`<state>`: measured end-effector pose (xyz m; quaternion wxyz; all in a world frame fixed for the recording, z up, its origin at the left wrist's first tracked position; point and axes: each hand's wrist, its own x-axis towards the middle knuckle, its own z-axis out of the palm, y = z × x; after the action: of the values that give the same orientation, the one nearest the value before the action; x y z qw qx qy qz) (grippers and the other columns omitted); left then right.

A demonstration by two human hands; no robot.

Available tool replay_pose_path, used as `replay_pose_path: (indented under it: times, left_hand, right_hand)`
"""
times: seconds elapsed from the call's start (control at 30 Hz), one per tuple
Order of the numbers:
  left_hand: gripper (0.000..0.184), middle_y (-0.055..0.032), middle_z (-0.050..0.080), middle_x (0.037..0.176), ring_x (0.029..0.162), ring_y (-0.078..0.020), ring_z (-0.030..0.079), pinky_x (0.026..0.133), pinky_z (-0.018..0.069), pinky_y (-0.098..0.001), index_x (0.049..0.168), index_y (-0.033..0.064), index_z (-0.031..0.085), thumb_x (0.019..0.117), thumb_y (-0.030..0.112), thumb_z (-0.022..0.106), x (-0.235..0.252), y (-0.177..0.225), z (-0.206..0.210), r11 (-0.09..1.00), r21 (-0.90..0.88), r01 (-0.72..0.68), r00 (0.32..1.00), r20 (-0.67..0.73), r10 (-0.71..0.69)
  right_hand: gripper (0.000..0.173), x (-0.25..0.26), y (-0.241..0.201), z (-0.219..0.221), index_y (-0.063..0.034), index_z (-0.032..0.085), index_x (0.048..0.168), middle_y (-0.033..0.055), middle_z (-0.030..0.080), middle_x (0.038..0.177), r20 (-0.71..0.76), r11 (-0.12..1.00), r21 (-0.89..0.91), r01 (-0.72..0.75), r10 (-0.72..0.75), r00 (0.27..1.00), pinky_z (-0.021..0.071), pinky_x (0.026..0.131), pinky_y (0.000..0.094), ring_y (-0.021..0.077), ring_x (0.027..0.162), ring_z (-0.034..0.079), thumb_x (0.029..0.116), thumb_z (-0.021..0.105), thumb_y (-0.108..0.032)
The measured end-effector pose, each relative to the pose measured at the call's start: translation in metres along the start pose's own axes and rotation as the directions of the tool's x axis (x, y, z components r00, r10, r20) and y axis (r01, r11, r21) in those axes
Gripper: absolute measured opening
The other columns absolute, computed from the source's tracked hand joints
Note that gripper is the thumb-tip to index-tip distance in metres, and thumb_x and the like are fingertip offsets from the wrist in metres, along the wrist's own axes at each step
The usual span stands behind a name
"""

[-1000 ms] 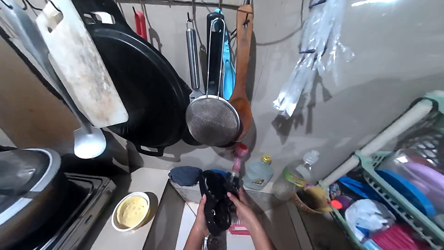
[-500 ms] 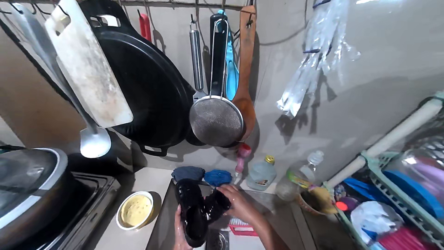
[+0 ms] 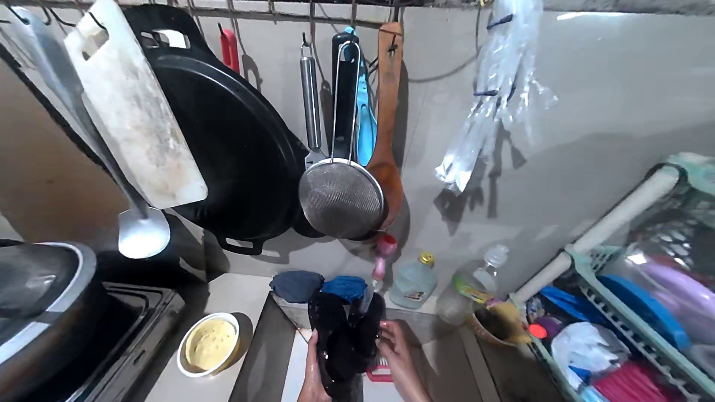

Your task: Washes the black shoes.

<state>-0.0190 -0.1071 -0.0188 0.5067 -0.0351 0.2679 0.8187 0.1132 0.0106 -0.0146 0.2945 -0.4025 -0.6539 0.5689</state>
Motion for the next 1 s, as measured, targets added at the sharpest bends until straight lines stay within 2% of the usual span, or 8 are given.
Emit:
replay_pose_path:
  times: [0.07, 0.2, 0.3, 0.37, 0.53, 0.7, 0.83, 1.0]
  left_hand:
    - [0.052, -0.002, 0.076, 0.091, 0.084, -0.0138, 0.074, 0.075, 0.0632, -0.0356, 0.114, 0.0144, 0.059, 0.1099, 0.044, 0.017, -0.01, -0.005, 0.009, 0.993, 0.116, 0.013, 0.998, -0.063, -0.006]
    - [0.048, -0.0046, 0.073, 0.097, 0.089, -0.012, 0.071, 0.082, 0.0608, -0.0339, 0.128, 0.0048, 0.05, 0.1088, 0.04, 0.022, -0.018, -0.011, 0.012, 0.947, 0.315, 0.063, 0.996, 0.035, -0.078]
    - [0.088, -0.0076, 0.073, 0.109, 0.096, -0.0153, 0.071, 0.084, 0.0601, -0.0368, 0.143, 0.0051, 0.041, 0.0995, 0.068, -0.002, -0.009, -0.009, 0.019, 0.942, 0.325, 0.085, 0.996, -0.011, -0.086]
    - [0.086, -0.0103, 0.061, 0.136, 0.111, -0.0175, 0.065, 0.092, 0.0551, -0.0381, 0.161, 0.0149, 0.021, 0.0986, 0.067, -0.008, 0.003, -0.01, 0.013, 0.919, 0.381, 0.097, 0.994, 0.014, -0.111]
    - [0.059, -0.0229, 0.062, 0.129, 0.109, -0.0282, 0.065, 0.093, 0.0547, -0.0452, 0.155, 0.002, 0.03, 0.1046, 0.02, 0.055, 0.034, -0.025, 0.008, 0.82, 0.545, 0.172, 0.985, -0.073, -0.159]
    - [0.03, -0.0162, 0.069, 0.1, 0.086, -0.0237, 0.069, 0.077, 0.0585, -0.0412, 0.127, -0.0002, 0.052, 0.098, 0.005, 0.056, 0.045, -0.029, 0.007, 0.817, 0.509, 0.272, 0.961, -0.097, -0.259]
    - [0.043, -0.0206, 0.066, 0.103, 0.088, -0.0247, 0.068, 0.08, 0.0589, -0.0413, 0.128, -0.0058, 0.047, 0.0944, 0.008, 0.07, 0.036, -0.029, 0.021, 0.788, 0.613, 0.058, 0.997, -0.073, -0.017]
    - [0.039, -0.0223, 0.064, 0.101, 0.09, -0.0248, 0.063, 0.085, 0.0533, -0.0434, 0.123, -0.0105, 0.055, 0.1044, 0.024, 0.059, 0.031, -0.032, 0.034, 0.623, 0.777, -0.092, 0.963, -0.088, 0.253]
  right_hand:
    - [0.054, -0.016, -0.003, 0.006, 0.0061, 0.05, 0.139, 0.026, 0.046, 0.146, 0.037, 0.993, 0.115, -0.011, 0.006, 0.999, 0.0485, 0.102, 0.0485, 0.0312, 0.132, 0.049, 0.0965, 0.057, -0.026]
    - [0.099, -0.022, -0.015, 0.025, 0.0036, 0.048, 0.147, 0.0369, 0.008, 0.165, 0.124, 0.992, -0.106, -0.066, 0.079, 0.989, 0.0267, 0.122, 0.0575, 0.0505, 0.153, 0.015, 0.0701, 0.086, -0.045]
    - [0.086, -0.018, -0.035, 0.023, 0.0037, 0.047, 0.147, 0.0329, 0.017, 0.165, 0.153, 0.979, 0.011, -0.203, 0.199, 0.968, 0.0319, 0.121, 0.0529, 0.0425, 0.152, 0.025, 0.0766, 0.082, -0.029]
    - [0.068, -0.029, -0.048, 0.017, 0.0056, 0.042, 0.149, 0.027, 0.047, 0.149, 0.122, 0.944, 0.191, -0.27, 0.251, 0.96, 0.0466, 0.109, 0.0468, 0.0304, 0.133, 0.052, 0.091, 0.068, -0.02]
    - [0.039, -0.057, -0.042, -0.008, 0.0027, 0.049, 0.128, 0.0054, 0.069, 0.094, -0.074, 0.843, 0.505, -0.185, 0.256, 0.964, 0.0607, 0.078, 0.032, 0.0082, 0.083, 0.069, 0.0966, 0.046, -0.021]
    - [0.055, -0.061, -0.015, -0.048, 0.0087, 0.039, 0.144, 0.0212, 0.061, 0.121, -0.239, 0.963, 0.239, -0.122, 0.18, 0.954, 0.0569, 0.09, 0.0386, 0.0196, 0.102, 0.065, 0.0966, 0.055, -0.014]
    - [0.075, -0.052, 0.023, -0.059, 0.0067, 0.026, 0.156, 0.0338, 0.037, 0.154, -0.262, 0.991, 0.085, -0.108, 0.127, 0.957, 0.0414, 0.114, 0.0504, 0.0386, 0.14, 0.045, 0.0954, 0.065, -0.013]
    - [0.06, -0.041, 0.017, -0.024, 0.0047, 0.029, 0.156, 0.0297, 0.04, 0.154, -0.248, 0.93, 0.258, -0.26, 0.324, 0.913, 0.0388, 0.115, 0.0499, 0.0357, 0.139, 0.046, 0.1039, 0.056, -0.011]
